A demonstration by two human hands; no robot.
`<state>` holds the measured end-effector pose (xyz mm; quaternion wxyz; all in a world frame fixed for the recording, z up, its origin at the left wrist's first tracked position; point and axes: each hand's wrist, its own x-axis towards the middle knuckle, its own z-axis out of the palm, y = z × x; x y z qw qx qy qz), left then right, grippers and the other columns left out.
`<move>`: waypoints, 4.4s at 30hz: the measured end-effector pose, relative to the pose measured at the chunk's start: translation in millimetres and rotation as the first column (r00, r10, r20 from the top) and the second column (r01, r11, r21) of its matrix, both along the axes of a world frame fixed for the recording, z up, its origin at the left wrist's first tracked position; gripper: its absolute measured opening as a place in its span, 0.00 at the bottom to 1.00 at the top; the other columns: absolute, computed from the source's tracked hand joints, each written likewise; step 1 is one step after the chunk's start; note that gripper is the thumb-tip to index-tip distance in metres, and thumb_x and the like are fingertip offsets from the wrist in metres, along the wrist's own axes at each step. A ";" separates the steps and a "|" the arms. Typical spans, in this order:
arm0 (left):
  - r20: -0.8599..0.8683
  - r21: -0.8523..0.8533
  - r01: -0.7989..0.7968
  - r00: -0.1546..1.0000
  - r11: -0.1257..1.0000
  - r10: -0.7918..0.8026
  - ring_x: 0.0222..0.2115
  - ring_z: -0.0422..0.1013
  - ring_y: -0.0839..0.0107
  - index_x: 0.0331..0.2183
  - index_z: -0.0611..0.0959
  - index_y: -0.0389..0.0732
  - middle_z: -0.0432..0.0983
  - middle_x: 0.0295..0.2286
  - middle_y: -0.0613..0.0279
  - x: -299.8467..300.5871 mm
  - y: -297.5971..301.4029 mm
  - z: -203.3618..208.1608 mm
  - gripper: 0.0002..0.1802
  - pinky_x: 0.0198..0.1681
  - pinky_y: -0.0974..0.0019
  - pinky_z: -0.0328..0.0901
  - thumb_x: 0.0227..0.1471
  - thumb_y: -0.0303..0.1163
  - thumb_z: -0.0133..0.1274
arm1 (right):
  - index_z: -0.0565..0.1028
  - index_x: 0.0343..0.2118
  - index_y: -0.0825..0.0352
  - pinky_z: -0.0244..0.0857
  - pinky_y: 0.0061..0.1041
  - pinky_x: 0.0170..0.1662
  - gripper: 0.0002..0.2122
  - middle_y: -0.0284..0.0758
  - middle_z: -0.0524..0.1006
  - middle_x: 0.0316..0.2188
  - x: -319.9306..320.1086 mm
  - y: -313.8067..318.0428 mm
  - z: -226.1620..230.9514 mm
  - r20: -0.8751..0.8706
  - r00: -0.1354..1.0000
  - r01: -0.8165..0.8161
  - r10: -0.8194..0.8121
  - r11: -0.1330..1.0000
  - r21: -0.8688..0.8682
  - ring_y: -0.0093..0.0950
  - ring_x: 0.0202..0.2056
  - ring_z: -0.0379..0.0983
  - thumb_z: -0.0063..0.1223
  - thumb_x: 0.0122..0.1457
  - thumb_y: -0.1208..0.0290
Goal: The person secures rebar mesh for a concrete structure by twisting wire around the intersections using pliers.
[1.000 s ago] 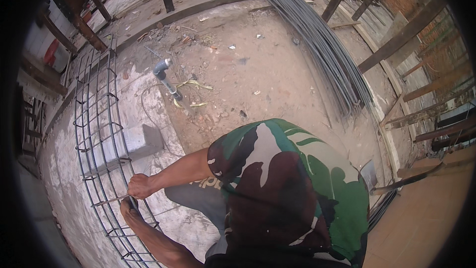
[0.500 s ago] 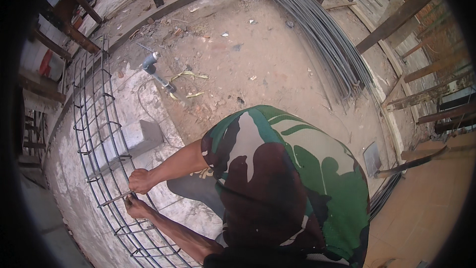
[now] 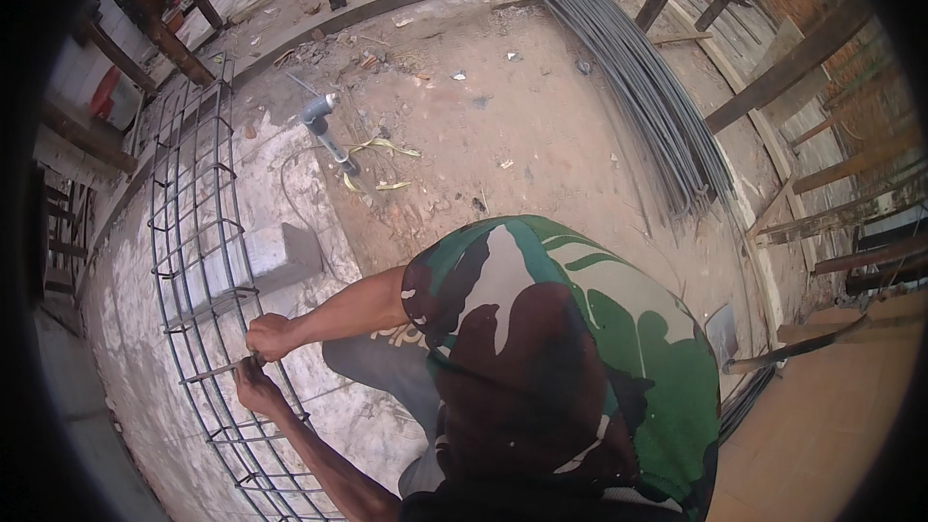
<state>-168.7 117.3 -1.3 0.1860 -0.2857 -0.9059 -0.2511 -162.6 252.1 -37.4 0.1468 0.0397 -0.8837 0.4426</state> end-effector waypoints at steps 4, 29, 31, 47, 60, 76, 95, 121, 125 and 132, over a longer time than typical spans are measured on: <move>0.179 0.498 -0.196 0.976 0.845 0.121 0.23 0.67 0.70 0.25 0.80 0.31 0.74 0.21 0.58 8.6 -1.7 -19.6 0.07 0.30 0.66 0.63 0.49 0.27 0.54 | 0.74 0.14 0.69 0.65 0.39 0.25 0.07 0.46 0.73 0.15 -7.2 -6.1 13.8 0.103 0.994 -0.055 0.043 0.991 0.122 0.46 0.23 0.72 0.58 0.35 0.70; 0.120 0.590 -0.394 0.906 0.705 0.406 0.25 0.73 0.59 0.32 0.76 0.37 0.75 0.25 0.58 23.0 24.6 -29.9 0.11 0.26 0.61 0.64 0.41 0.26 0.56 | 0.74 0.11 0.69 0.58 0.39 0.17 0.07 0.46 0.70 0.11 -17.7 -2.9 92.2 0.072 0.927 -0.339 0.369 0.737 0.585 0.44 0.17 0.70 0.54 0.24 0.73; 0.144 0.500 -0.447 0.887 0.742 0.438 0.28 0.73 0.53 0.39 0.69 0.42 0.77 0.28 0.57 19.8 17.0 -35.0 0.18 0.27 0.54 0.63 0.42 0.29 0.54 | 0.75 0.12 0.68 0.59 0.39 0.17 0.07 0.45 0.71 0.12 -17.6 -7.2 95.2 0.093 0.926 -0.351 0.366 0.745 0.567 0.44 0.18 0.70 0.54 0.24 0.72; -0.200 0.375 -0.380 0.858 0.846 0.474 0.24 0.68 0.54 0.26 0.76 0.38 0.69 0.23 0.55 18.3 30.3 -31.5 0.04 0.25 0.53 0.60 0.44 0.26 0.54 | 0.74 0.17 0.64 0.61 0.41 0.21 0.09 0.42 0.72 0.13 -62.6 -4.0 85.9 -0.046 0.876 -0.403 0.480 0.782 0.476 0.45 0.20 0.71 0.55 0.25 0.72; -0.025 0.295 -0.213 0.973 0.931 0.230 0.25 0.70 0.57 0.24 0.77 0.39 0.71 0.26 0.57 13.9 12.4 -16.5 0.01 0.25 0.56 0.62 0.43 0.23 0.53 | 0.72 0.24 0.67 0.59 0.43 0.20 0.06 0.44 0.69 0.11 41.8 -0.4 13.7 -0.101 0.992 -0.055 0.070 0.988 0.146 0.46 0.17 0.69 0.49 0.39 0.76; -0.125 -0.170 -0.440 0.897 0.882 0.424 0.24 0.73 0.52 0.26 0.77 0.38 0.76 0.26 0.51 16.7 27.9 -16.8 0.05 0.23 0.51 0.64 0.39 0.25 0.53 | 0.77 0.36 0.70 0.68 0.31 0.32 0.12 0.38 0.78 0.27 60.1 67.4 -55.8 0.276 0.886 -0.097 0.373 0.731 -0.676 0.30 0.30 0.74 0.47 0.50 0.73; 0.039 -0.226 -0.128 0.989 0.966 0.141 0.21 0.72 0.61 0.37 0.77 0.31 0.75 0.27 0.51 5.4 14.2 18.8 0.14 0.25 0.63 0.68 0.44 0.21 0.51 | 0.72 0.33 0.67 0.68 0.38 0.37 0.17 0.43 0.76 0.29 74.2 78.2 -184.1 0.518 0.835 -0.003 -0.185 0.940 0.341 0.39 0.35 0.75 0.56 0.48 0.58; 0.729 0.639 -0.720 0.456 0.269 -0.510 0.13 0.50 0.84 0.50 0.68 0.31 0.63 0.21 0.69 48.3 -13.6 19.5 0.20 0.13 0.81 0.48 0.56 0.23 0.36 | 0.72 0.40 0.62 0.62 0.37 0.31 0.14 0.41 0.68 0.29 110.9 127.3 8.9 0.147 0.978 -0.208 0.149 0.766 0.609 0.39 0.33 0.70 0.52 0.49 0.68; 0.662 0.658 -0.733 0.454 0.172 -0.596 0.13 0.50 0.84 0.51 0.66 0.31 0.62 0.20 0.69 55.1 -13.5 16.9 0.21 0.13 0.81 0.48 0.55 0.22 0.35 | 0.74 0.35 0.67 0.60 0.39 0.43 0.16 0.40 0.66 0.35 88.9 124.7 88.0 -0.083 0.957 -0.053 0.279 0.449 0.892 0.34 0.42 0.66 0.39 0.58 0.59; 0.605 0.709 -0.697 0.524 0.106 -0.600 0.12 0.49 0.84 0.42 0.69 0.31 0.62 0.22 0.67 77.9 8.0 23.6 0.12 0.11 0.80 0.50 0.57 0.22 0.35 | 0.70 0.39 0.64 0.44 0.44 0.58 0.16 0.39 0.63 0.45 26.5 109.0 138.7 -0.296 0.672 0.498 0.679 -0.119 0.859 0.35 0.50 0.58 0.38 0.55 0.58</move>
